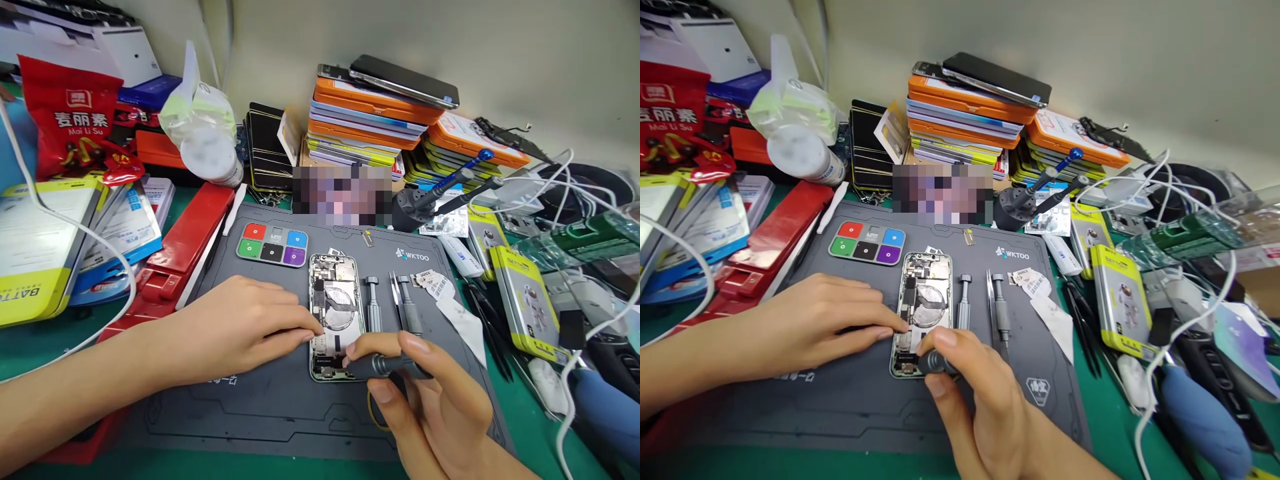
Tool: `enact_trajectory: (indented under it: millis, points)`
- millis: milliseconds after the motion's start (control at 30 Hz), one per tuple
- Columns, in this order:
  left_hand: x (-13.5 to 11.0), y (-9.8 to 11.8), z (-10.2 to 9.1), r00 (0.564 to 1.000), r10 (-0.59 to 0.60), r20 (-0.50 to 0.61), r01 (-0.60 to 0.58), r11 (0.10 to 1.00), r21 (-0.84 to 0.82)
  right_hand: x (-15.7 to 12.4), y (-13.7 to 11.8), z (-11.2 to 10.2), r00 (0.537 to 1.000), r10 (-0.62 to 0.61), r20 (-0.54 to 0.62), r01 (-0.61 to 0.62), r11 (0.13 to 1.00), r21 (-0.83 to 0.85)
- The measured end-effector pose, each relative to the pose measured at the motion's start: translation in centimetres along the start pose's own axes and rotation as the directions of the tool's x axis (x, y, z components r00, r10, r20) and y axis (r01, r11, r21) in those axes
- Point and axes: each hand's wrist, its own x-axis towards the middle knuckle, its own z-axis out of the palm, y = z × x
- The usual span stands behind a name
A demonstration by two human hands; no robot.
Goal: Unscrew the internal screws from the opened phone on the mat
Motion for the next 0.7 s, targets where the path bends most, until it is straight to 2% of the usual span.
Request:
enact_trajectory:
  millis: [467,700]
  points:
    - [-0.03,-0.04,0.14,1.0,0.009,-0.024,-0.009,1.0,0.012,-0.12,-0.11,-0.05,0.997,0.0,0.072,0.004,0.998,-0.061]
    - [0.04,0.0,0.06,1.0,0.01,-0.013,-0.009,1.0,0.009,0.31,-0.01,0.18,0.996,-0.063,0.069,0.068,0.995,-0.073]
